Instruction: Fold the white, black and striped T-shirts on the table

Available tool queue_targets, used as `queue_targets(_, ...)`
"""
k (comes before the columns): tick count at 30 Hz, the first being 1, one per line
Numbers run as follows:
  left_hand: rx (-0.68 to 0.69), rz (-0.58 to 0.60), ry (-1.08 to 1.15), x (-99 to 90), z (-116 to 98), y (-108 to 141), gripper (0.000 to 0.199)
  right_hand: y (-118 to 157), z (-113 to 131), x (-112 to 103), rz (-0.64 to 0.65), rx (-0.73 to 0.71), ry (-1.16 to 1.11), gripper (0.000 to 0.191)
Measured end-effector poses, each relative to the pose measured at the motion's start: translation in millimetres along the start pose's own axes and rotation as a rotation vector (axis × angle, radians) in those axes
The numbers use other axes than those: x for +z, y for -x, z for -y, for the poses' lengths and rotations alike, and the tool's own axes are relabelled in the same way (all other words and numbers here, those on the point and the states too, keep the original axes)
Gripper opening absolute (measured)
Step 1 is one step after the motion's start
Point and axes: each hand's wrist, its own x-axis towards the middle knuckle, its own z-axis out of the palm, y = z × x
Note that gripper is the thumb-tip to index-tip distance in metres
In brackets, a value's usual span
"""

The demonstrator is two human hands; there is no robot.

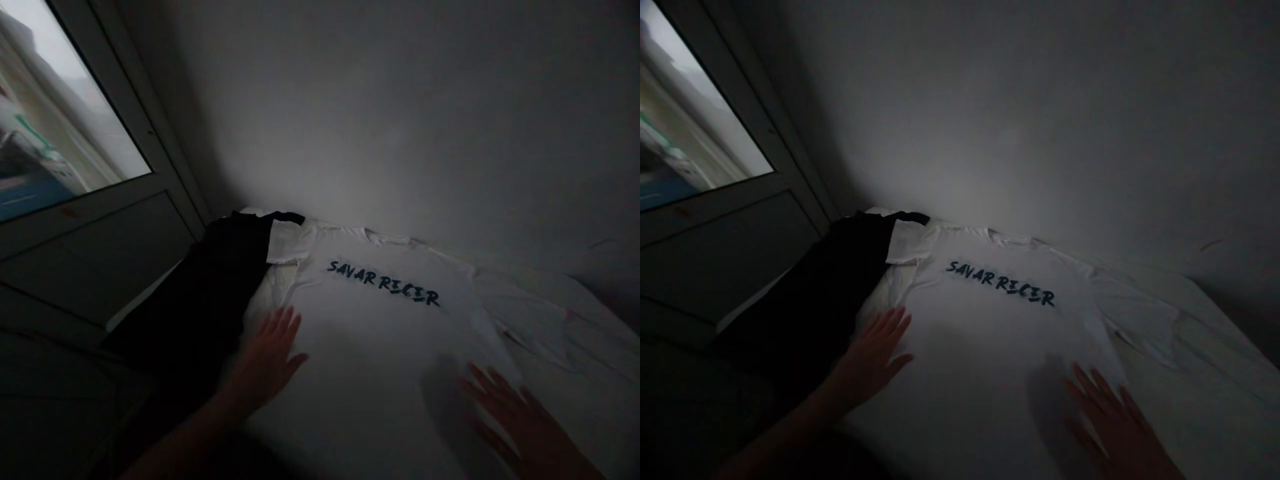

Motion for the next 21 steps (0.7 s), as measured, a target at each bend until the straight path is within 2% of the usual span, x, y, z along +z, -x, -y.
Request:
queue_targets(2,0.054,0.042,0.041,2.9,0,-62,0.069,-105,21,-10,0.193,-0.038,-0.119,0.048)
queue_targets(5,0.051,0.042,0.043,25.2,5,-141,0.066,-266,79,-7,0.364,-0.083,-0.273,0.037)
queue_targets(7,-0.016,0.032,0.032,47.0,12,-170,0.063,-353,123,10,0.334,-0.097,-0.324,0.028)
queue_targets(9,-0.072,0.012,0.032,67.1,19,-182,0.063,-417,162,32,0.272,-0.068,-0.350,0.028)
queue_targets(12,-0.080,-0.024,0.038,81.9,27,-182,0.063,-478,208,64,0.244,-0.092,-0.409,0.038)
queue_targets(15,-0.076,0.020,0.039,77.0,28,-167,0.057,-512,240,88,0.252,-0.104,-0.495,0.053)
queue_targets(18,-0.125,0.059,0.030,65.2,27,-130,0.048,-532,256,104,0.272,-0.057,-0.573,0.059)
queue_targets(21,-0.207,0.034,-0.003,53.5,26,-74,0.047,-541,256,113,0.281,0.008,-0.676,0.048)
